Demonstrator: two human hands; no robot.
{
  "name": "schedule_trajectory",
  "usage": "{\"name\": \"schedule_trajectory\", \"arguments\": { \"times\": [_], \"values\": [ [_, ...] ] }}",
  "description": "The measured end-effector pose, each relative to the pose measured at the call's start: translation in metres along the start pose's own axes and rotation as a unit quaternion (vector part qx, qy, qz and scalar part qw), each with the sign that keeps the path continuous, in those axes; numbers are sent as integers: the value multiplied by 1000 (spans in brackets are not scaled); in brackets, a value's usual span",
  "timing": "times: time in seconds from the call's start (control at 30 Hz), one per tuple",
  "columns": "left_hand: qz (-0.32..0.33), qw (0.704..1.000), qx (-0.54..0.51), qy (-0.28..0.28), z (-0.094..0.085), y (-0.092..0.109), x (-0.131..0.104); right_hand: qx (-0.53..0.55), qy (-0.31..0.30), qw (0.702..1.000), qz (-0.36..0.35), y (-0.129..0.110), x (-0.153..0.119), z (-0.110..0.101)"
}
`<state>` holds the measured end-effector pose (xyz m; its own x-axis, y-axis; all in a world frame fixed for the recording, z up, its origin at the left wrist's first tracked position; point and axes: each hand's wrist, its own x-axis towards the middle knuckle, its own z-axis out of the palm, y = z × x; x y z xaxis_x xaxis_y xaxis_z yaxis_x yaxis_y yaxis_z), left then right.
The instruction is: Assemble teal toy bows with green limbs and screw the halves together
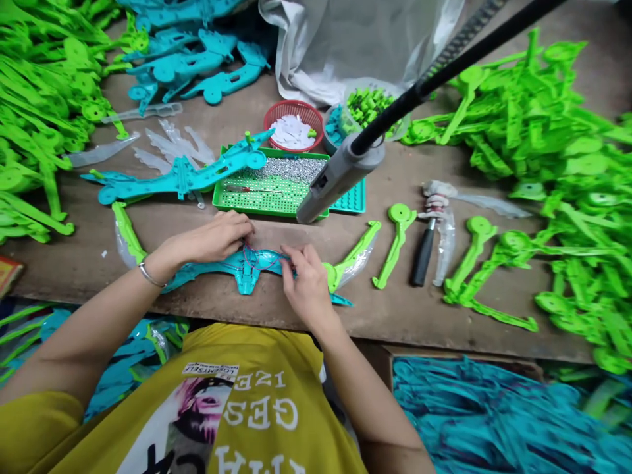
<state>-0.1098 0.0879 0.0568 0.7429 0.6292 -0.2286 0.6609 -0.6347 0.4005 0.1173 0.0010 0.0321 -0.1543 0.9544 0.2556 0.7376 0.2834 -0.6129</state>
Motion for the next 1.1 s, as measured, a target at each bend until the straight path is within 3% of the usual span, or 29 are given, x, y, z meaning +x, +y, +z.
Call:
{"name": "schedule_trajectory", "arguments": {
  "times": [0.1,0.27,0.4,0.53,0.63,0.8,0.9,1.1],
  "values": [
    [21,999,-47,8,-1,2,-4,-13,-6,1000,-3,1,2,5],
    [27,988,-130,74,5,3,-16,-15,-24,1000,-2,2,1,10],
    [16,980,-177,95,7,14,-32,-40,-32,999,2,5,0,17],
    [-27,976,-174,132,16,36,-42,-54,-29,998,-4,6,1,19],
    [-74,969,-136,191,31,51,-40,-44,-12,999,-15,6,1,19],
    [-138,941,-142,274,53,61,-34,-41,-1,999,-30,8,1,19],
    [-120,947,-144,261,50,61,-38,-53,-29,998,-35,9,0,19],
    [-29,967,-212,139,22,57,-48,-95,-50,994,-26,4,1,20]
  ]
}}
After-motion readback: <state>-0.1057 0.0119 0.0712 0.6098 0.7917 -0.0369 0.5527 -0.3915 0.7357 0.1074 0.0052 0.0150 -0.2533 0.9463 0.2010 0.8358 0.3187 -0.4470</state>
